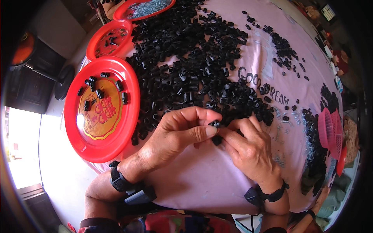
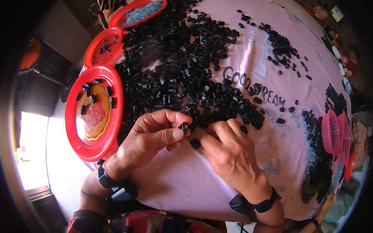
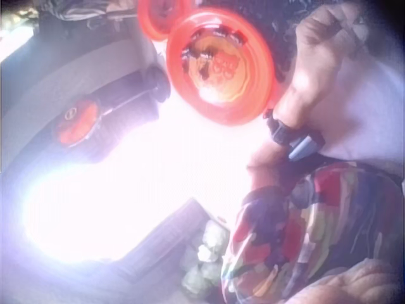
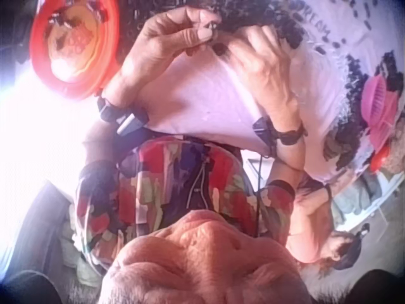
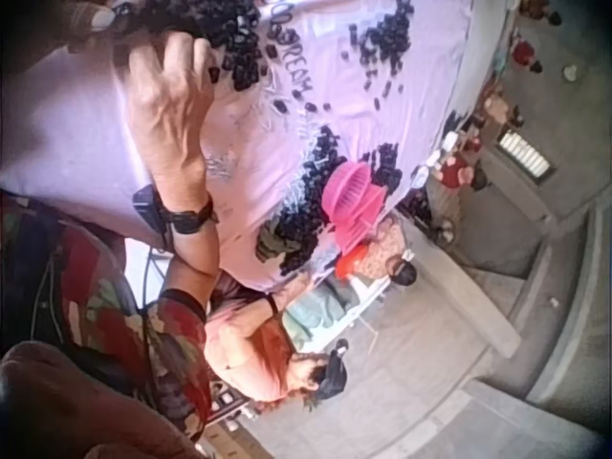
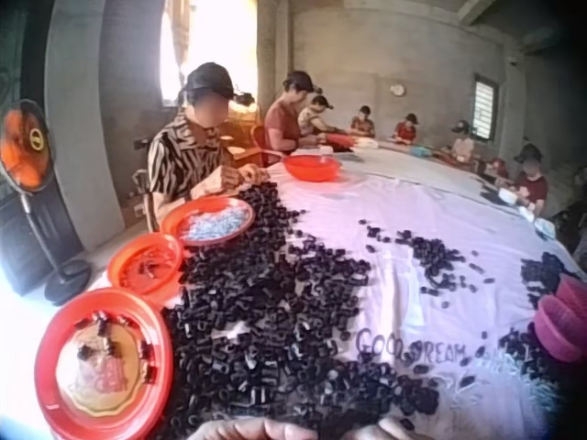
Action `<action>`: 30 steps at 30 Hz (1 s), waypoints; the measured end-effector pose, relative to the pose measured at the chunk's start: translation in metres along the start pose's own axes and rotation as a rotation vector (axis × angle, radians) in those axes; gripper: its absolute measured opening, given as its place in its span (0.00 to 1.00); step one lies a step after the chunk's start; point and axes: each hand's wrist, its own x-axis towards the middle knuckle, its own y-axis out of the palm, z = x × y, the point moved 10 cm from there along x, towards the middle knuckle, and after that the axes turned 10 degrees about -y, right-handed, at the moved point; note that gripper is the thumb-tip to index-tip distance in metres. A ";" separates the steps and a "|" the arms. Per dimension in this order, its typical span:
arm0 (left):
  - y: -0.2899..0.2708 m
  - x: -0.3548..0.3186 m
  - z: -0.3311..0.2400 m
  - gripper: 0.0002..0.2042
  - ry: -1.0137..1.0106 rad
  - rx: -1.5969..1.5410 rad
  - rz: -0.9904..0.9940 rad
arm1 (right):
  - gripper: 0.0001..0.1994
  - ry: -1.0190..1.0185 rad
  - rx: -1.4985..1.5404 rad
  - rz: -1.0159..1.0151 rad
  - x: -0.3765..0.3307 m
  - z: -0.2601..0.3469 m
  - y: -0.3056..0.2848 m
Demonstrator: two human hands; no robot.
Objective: Assembling small black plastic components by manually inserting metal pins into them.
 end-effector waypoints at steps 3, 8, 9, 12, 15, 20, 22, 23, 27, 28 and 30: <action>0.005 0.000 0.004 0.14 -0.032 0.056 0.021 | 0.16 0.006 0.025 -0.025 -0.001 -0.001 -0.003; 0.012 -0.002 0.005 0.14 -0.034 0.083 0.061 | 0.13 0.056 0.193 -0.268 -0.004 -0.009 -0.031; 0.015 -0.003 0.006 0.15 -0.041 0.111 0.077 | 0.13 0.056 0.247 -0.301 -0.004 -0.009 -0.034; 0.018 -0.002 0.014 0.14 -0.036 0.102 0.106 | 0.15 0.052 0.284 -0.292 -0.003 -0.004 -0.034; 0.016 -0.001 0.014 0.13 -0.049 0.108 0.100 | 0.16 -0.007 0.205 -0.265 0.000 0.003 -0.034; 0.016 -0.002 0.012 0.13 -0.043 0.155 0.077 | 0.15 0.122 0.302 -0.302 -0.010 -0.007 -0.034; 0.016 -0.002 0.011 0.13 -0.039 0.164 0.060 | 0.15 0.220 0.403 -0.317 -0.014 -0.014 -0.033; 0.017 -0.002 0.010 0.13 -0.019 0.145 0.067 | 0.15 0.220 0.406 -0.316 -0.014 -0.013 -0.033; 0.022 -0.001 0.007 0.13 0.032 0.070 0.077 | 0.14 0.178 0.426 -0.309 -0.009 -0.009 -0.033; 0.021 -0.002 0.007 0.13 0.032 0.070 0.077 | 0.14 0.125 0.385 -0.324 -0.006 -0.005 -0.037; 0.018 -0.002 0.012 0.12 -0.028 0.150 0.055 | 0.14 0.154 0.404 -0.314 -0.010 -0.008 -0.037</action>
